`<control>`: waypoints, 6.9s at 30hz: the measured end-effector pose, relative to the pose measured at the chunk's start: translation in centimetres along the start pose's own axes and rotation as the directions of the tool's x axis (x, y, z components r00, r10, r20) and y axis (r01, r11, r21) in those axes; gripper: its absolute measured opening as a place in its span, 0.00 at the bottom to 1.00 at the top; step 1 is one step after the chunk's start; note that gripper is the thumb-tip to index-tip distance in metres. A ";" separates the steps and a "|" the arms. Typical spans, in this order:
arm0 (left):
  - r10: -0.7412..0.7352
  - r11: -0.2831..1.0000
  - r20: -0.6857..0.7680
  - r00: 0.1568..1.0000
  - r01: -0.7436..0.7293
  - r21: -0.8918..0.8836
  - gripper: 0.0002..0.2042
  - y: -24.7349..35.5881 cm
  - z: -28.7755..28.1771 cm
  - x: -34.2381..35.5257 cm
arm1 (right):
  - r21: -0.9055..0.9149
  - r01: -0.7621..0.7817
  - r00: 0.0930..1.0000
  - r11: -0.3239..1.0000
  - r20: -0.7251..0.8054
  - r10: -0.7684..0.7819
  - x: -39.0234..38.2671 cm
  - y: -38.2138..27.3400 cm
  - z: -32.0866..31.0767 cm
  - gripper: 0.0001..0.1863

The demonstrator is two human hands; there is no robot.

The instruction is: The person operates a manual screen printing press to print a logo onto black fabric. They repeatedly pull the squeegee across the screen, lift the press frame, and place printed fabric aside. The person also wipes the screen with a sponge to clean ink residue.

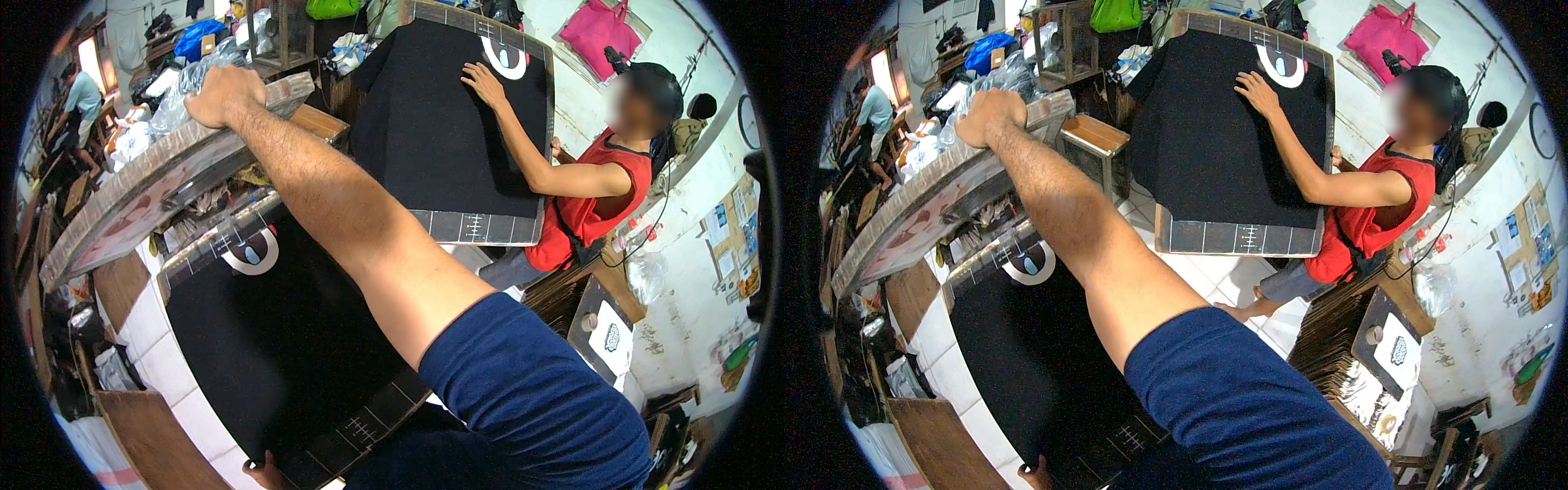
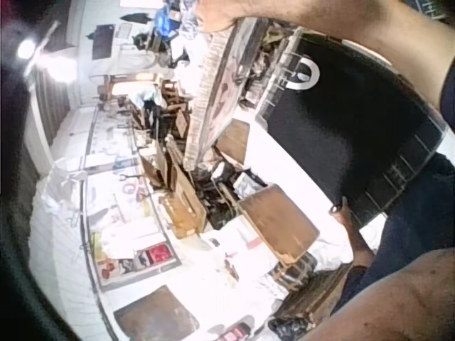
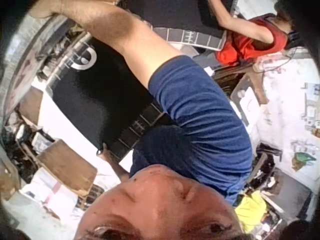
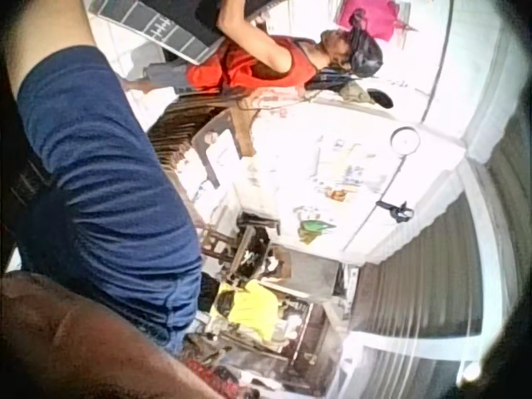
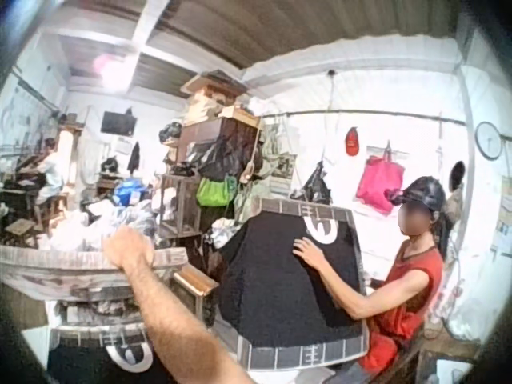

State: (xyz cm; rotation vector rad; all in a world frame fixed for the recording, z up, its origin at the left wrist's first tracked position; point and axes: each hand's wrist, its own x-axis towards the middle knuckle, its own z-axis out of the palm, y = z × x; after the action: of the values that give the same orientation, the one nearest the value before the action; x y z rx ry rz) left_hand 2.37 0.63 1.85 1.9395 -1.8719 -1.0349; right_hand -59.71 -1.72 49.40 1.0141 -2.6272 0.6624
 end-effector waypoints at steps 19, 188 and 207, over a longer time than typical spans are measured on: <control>0.049 0.997 0.107 0.993 -0.043 -0.056 0.31 -1.3 1.6 1.8 | 0.024 0.007 0.999 1.000 0.034 -0.008 -0.2 0.0 -0.3 0.31; 0.535 0.825 -0.340 0.773 -0.565 0.013 0.63 17.9 0.4 5.2 | 0.205 0.077 0.959 0.976 0.253 -0.129 -31.5 14.8 18.5 0.24; 0.187 0.798 0.956 0.228 0.532 -0.283 0.42 28.9 26.0 -27.3 | 0.065 0.179 0.970 0.982 -0.180 -0.164 -4.9 3.5 1.2 0.30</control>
State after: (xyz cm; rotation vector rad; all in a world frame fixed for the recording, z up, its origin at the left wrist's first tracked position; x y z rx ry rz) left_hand -34.16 29.96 9.85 1.0616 -1.2498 -3.0179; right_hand -58.65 2.78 45.31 1.1360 -2.3486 0.7838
